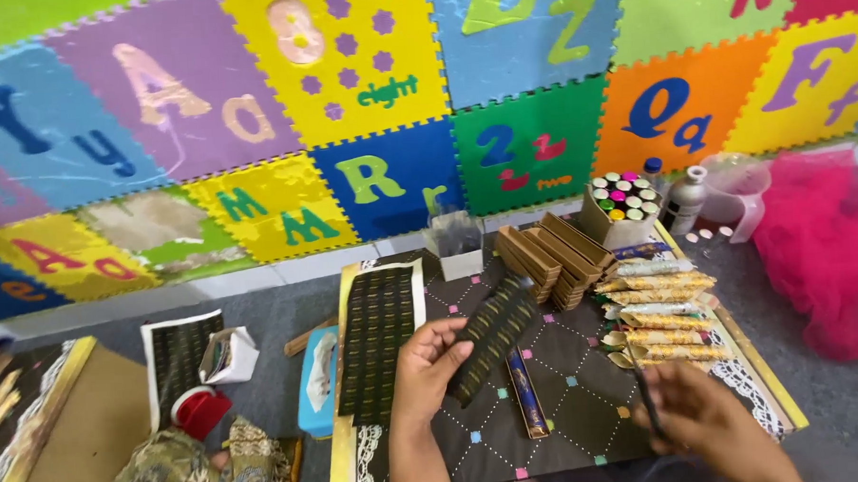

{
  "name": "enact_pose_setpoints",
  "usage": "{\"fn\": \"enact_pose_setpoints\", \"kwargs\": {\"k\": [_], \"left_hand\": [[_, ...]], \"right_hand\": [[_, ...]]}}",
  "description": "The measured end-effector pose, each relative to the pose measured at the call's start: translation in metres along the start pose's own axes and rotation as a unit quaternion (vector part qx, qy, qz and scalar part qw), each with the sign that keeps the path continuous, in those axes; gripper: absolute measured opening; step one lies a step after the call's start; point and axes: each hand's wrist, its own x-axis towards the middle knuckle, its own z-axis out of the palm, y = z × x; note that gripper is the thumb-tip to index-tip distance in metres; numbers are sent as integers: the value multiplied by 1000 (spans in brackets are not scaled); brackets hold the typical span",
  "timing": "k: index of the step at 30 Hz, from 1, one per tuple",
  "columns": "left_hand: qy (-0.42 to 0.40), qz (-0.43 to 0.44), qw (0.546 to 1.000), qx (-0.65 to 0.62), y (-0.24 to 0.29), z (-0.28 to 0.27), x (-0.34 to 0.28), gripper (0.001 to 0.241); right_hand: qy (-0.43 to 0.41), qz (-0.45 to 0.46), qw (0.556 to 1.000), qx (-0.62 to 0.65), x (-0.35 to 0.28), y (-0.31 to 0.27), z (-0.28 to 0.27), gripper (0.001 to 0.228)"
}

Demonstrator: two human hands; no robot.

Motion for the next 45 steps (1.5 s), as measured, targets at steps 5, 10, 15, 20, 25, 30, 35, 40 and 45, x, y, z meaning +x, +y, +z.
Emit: {"fn": "enact_pose_setpoints", "kwargs": {"k": [5, 10, 15, 20, 25, 30, 35, 40, 45], "left_hand": [[-44, -52, 997, 46, -7, -2, -1, 32], [-70, -70, 986, 137, 10, 2, 0, 32], [-67, -92, 982, 150, 11, 1, -1, 32], [23, -95, 986, -134, 5, -8, 0, 61], [-90, 6, 904, -418, -6, -18, -5, 108], [-92, -30, 986, -134, -20, 2, -13, 64], [234, -243, 928, 159, 20, 26, -6, 44], [254, -473, 834, 126, 46, 31, 3, 58], [326, -288, 897, -86, 30, 36, 5, 30]], "right_hand": [[51, -88, 994, 33, 24, -52, 95, 45], [23, -168, 984, 52, 56, -60, 138, 47], [67, -203, 974, 78, 70, -46, 155, 45], [111, -240, 958, 110, 91, -54, 176, 51], [113, -275, 934, 199, 112, -65, 206, 53], [114, -292, 948, 51, 104, -73, 241, 50], [54, -277, 959, -8, 89, -52, 246, 47], [-4, -239, 971, 22, 73, -22, 221, 48], [-71, -242, 967, -30, 69, -13, 199, 50]]}}
